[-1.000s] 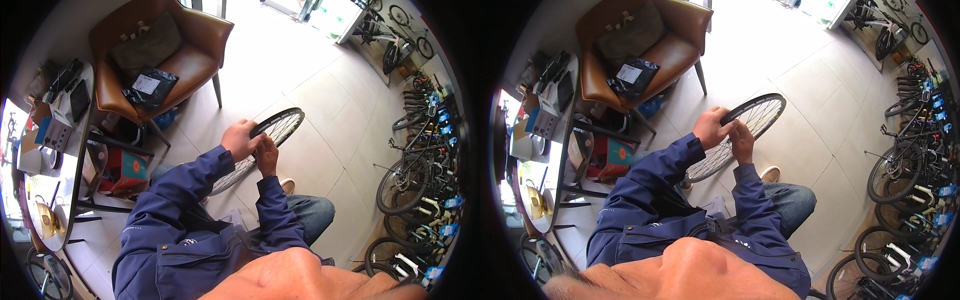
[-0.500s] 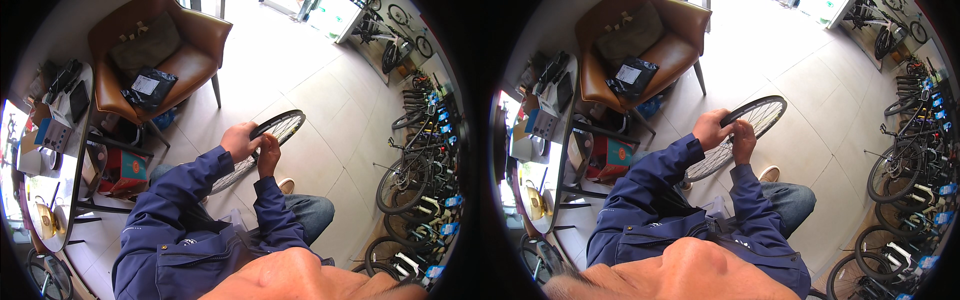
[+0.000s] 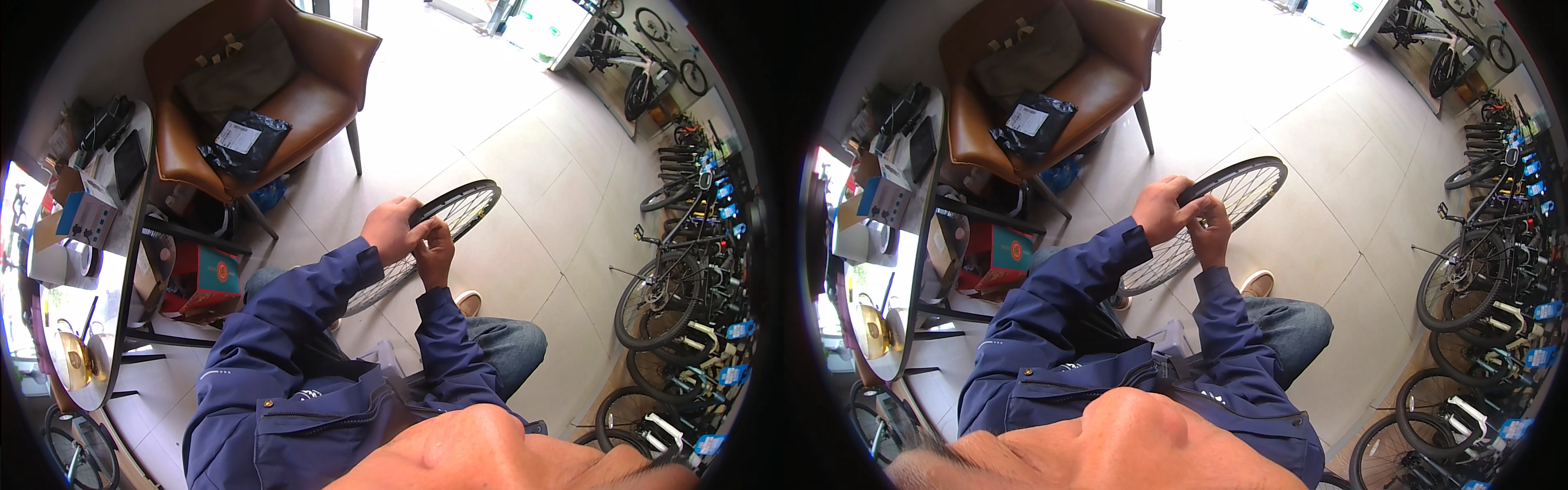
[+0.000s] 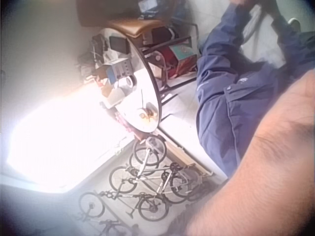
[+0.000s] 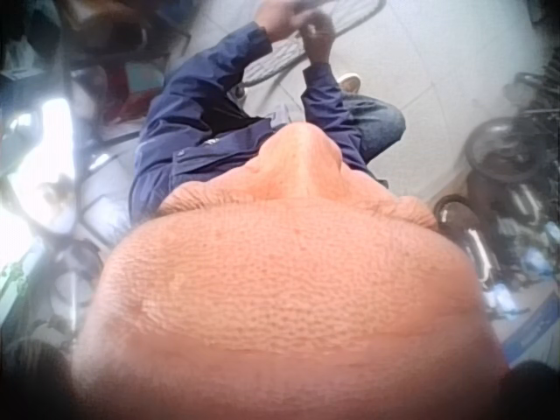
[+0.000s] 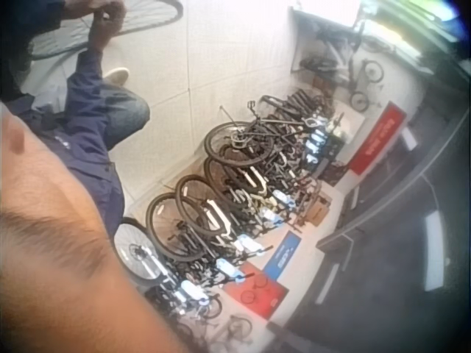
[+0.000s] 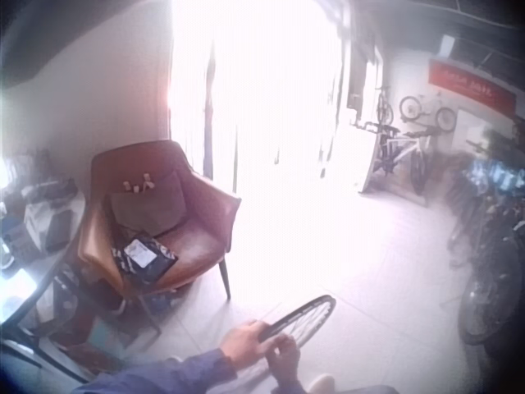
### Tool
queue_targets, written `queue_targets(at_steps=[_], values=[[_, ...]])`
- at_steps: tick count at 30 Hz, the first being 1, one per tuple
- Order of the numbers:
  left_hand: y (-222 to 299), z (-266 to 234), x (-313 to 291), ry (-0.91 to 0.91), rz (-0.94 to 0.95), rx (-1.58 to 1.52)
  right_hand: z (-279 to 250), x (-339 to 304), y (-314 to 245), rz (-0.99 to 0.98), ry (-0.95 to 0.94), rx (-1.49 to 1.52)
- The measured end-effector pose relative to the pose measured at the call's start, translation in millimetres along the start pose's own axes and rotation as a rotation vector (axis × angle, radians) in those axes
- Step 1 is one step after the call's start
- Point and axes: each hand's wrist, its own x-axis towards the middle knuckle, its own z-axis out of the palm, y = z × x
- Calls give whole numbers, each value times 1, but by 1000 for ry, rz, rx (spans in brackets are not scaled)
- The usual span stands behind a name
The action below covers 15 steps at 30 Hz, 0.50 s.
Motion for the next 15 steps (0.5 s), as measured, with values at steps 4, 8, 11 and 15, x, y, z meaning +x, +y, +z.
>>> queue_targets(at_steps=[4, 8, 11, 15], values=[[1, 0, 0, 4, -7, -13, 2, 0, -6, 23, -12, -60], [0, 1, -1, 83, 49, 57, -1, 1, -16, 30, -64, -106], [-2, 1, -1, 62, 38, 8, 2, 2, -22, 43, -55, -36], [-2, 0, 1, -1, 11, -12, 12, 2, -22, 9, 93, 106]])
